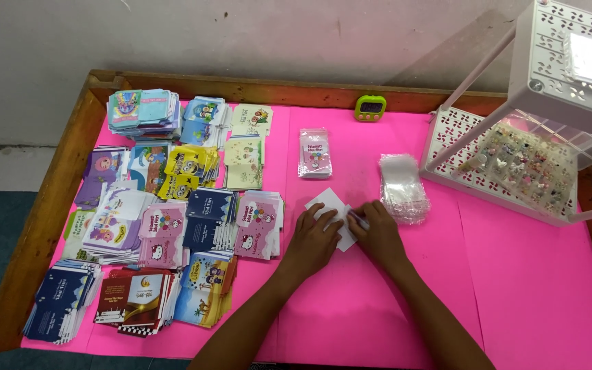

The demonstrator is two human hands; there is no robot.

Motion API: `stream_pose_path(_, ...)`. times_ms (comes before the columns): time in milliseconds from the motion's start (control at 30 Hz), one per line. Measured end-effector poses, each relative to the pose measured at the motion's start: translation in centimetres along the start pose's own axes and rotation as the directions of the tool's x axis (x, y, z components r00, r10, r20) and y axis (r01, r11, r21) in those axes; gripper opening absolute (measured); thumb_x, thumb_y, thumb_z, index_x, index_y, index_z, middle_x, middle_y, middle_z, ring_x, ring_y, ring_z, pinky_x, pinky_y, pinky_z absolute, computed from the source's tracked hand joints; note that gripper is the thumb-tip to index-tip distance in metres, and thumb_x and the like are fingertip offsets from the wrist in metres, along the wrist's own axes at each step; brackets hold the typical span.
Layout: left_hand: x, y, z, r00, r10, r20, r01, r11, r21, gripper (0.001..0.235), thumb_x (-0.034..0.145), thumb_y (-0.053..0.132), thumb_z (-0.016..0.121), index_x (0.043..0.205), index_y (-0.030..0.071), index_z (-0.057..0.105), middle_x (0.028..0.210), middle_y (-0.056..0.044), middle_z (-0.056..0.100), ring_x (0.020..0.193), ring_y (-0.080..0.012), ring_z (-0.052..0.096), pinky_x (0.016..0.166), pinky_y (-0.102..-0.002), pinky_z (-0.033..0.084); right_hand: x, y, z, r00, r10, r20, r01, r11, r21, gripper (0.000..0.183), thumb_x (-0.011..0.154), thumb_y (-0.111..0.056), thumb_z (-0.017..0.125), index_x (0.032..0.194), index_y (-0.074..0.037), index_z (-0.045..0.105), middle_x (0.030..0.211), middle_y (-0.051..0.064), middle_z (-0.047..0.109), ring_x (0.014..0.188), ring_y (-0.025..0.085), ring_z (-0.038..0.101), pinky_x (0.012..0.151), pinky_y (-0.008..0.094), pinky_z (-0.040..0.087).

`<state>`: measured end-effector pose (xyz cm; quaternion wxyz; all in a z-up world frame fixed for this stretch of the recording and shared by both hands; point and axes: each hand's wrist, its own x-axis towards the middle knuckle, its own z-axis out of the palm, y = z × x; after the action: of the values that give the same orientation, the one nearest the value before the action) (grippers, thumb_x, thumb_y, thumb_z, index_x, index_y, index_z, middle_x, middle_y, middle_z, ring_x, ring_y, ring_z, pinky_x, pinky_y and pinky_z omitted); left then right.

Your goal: Packing small decorative cards into plastic bags with paper inserts

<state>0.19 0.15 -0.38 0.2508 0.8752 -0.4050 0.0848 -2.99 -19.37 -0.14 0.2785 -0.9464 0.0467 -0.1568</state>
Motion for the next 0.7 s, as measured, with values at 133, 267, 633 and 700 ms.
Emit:
stream_pose_path(133,0.0,0.0,-0.1,1.0,0.002,-0.004,-0.002,1.0,-0.004,0.026,0.103,0.022,0.061,0.126,0.012,0.067,0.131,-0.012,0.064,0.141,-0.0379,0.042,0.109,-0.053,0.039,-3.3,-0.9,-2.0,0.997,0.081,-0.008,-0.081,0.993,-0.088,0.022,0.086,-0.031,0.076,0.095,-0.013,0.068,0.086,0.007,0.062,0.084,0.032,0.073,0.072,0.045,0.063)
stream_pose_path(267,0.1,0.1,-0.1,1.0,0.008,-0.02,-0.009,1.0,-0.021,0.026,0.102,0.02,0.061,0.126,0.012,0.068,0.131,-0.012,0.065,0.14,-0.0387,0.044,0.108,-0.053,0.04,-5.9,-2.1,-1.5,0.997,0.076,-0.012,-0.077,0.991,-0.109,0.017,0.086,-0.026,0.075,0.093,-0.013,0.068,0.084,0.005,0.06,0.08,0.029,0.073,0.065,0.041,0.064)
stream_pose_path(633,0.1,0.0,0.0,0.999,0.038,-0.027,-0.038,0.999,-0.009,0.027,0.103,0.021,0.06,0.126,0.011,0.069,0.128,-0.01,0.067,0.139,-0.0369,0.047,0.107,-0.053,0.041,-3.8,0.3,-2.2,0.996,0.088,-0.026,-0.089,0.996,-0.025,0.025,0.084,-0.032,0.08,0.096,-0.012,0.07,0.086,0.008,0.064,0.085,0.031,0.072,0.073,0.043,0.061)
stream_pose_path(700,0.2,0.2,-0.3,1.0,0.018,-0.023,-0.019,0.999,-0.033,0.028,0.103,0.02,0.06,0.129,0.013,0.068,0.126,-0.01,0.069,0.139,-0.0367,0.046,0.108,-0.053,0.039,-3.9,-0.4,-2.3,0.994,0.067,-0.087,-0.077,0.991,-0.106,0.02,0.087,-0.027,0.075,0.096,-0.011,0.068,0.087,0.007,0.06,0.079,0.031,0.072,0.068,0.043,0.063)
